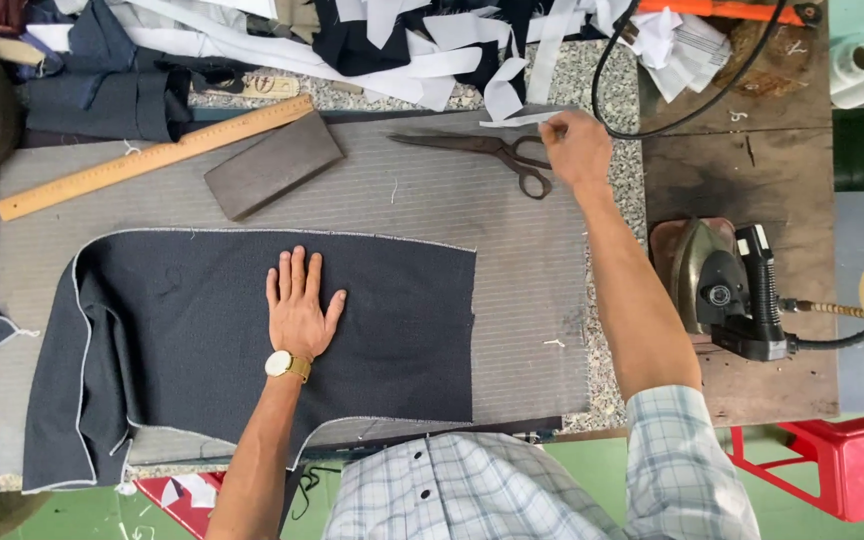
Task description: The person irons a dark fabric piece on a worktable, then cuts a small strip from its edge with shears. They place a white strip along the edge, press it with the iron, flip the fabric, and iron the other side. The person folds the fabric and sets it aside, then repeats the process on another fabric piece.
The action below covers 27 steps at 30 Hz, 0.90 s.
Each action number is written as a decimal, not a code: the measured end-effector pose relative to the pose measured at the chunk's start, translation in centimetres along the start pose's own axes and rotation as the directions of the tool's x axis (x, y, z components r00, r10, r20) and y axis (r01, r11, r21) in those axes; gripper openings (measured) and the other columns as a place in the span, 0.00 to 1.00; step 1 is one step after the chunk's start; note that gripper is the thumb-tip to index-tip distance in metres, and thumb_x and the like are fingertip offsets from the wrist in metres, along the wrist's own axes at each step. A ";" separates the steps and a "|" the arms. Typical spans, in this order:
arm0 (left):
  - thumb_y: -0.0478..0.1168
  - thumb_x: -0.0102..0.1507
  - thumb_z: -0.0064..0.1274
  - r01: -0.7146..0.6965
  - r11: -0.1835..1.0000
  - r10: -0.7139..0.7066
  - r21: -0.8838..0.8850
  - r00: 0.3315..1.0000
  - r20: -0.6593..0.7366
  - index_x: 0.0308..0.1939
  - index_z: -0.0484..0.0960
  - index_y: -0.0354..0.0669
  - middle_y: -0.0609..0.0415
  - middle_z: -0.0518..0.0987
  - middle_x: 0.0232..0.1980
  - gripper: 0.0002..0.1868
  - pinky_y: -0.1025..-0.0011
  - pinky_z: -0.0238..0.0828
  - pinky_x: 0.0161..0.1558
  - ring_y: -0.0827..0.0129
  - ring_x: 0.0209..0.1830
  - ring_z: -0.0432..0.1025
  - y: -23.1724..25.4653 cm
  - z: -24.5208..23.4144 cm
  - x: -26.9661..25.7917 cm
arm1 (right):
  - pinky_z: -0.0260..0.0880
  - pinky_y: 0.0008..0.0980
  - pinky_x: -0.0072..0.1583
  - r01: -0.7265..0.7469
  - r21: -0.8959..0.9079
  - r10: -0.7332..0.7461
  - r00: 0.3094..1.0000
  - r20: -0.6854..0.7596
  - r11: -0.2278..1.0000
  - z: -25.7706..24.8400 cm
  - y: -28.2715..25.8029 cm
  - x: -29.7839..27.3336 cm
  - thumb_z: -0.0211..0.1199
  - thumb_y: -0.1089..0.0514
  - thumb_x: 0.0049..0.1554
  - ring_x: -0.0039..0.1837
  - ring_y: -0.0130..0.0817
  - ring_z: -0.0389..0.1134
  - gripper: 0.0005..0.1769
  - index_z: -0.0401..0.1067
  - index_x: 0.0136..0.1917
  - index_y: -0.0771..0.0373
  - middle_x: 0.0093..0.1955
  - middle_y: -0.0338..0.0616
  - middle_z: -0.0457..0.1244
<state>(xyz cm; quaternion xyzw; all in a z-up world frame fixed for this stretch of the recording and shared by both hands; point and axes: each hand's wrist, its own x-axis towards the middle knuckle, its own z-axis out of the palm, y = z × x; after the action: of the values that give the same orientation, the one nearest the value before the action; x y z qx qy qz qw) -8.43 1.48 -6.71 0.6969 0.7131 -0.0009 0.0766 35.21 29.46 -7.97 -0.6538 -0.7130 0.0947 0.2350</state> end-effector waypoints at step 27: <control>0.49 0.65 0.62 -0.330 0.692 0.046 -0.642 0.908 -0.417 0.66 0.72 0.35 0.35 0.74 0.64 0.31 0.50 0.64 0.64 0.41 0.64 0.69 17.0 -5.1 5.5 | 0.80 0.37 0.50 -0.410 0.848 0.112 0.911 0.396 0.337 -16.2 -8.9 -8.3 0.61 0.57 0.62 0.48 0.40 0.73 0.10 0.71 0.42 0.66 0.50 0.53 0.67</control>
<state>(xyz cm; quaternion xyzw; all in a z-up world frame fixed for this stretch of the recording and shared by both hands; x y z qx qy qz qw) 7.85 8.01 -0.47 0.6731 0.5842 0.4078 0.1985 35.07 17.42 8.32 -0.5001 -0.4485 0.5964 0.4395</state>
